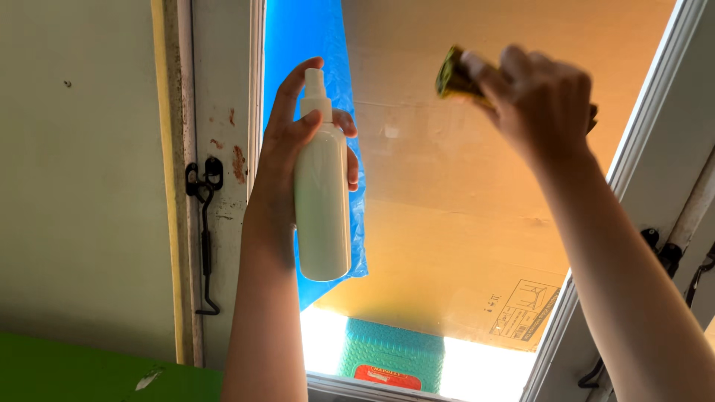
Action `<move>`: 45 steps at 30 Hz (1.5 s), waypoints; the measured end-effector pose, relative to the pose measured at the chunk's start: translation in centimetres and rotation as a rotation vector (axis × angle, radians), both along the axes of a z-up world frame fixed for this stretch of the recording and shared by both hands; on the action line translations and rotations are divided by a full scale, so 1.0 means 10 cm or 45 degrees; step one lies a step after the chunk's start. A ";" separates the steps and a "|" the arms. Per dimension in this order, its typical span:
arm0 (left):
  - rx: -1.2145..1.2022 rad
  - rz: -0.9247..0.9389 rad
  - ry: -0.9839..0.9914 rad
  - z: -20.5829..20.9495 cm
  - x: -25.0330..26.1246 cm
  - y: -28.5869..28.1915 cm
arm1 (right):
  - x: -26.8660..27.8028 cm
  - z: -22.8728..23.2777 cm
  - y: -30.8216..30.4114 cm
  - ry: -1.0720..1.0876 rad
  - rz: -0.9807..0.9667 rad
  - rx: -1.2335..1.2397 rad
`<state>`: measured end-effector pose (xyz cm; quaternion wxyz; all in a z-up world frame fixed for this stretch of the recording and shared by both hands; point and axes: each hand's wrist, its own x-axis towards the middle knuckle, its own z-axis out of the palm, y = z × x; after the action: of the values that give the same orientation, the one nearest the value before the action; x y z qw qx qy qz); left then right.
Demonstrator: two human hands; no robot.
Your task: The person cleans a glass pane in a door using a cloth and a spray bottle. The person wipes the glass repeatedly and holds a white spray bottle in the other hand.
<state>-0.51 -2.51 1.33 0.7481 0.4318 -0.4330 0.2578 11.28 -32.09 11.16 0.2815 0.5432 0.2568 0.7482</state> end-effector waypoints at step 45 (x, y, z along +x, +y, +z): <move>0.006 -0.077 -0.097 0.10 -0.07 -0.20 | 0.00 -0.41 -0.63 0.018 -0.135 0.577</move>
<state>-1.22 -4.55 2.37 0.7374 0.4101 -0.4747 0.2504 11.30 -38.40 7.09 0.1895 0.6106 0.0556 0.7670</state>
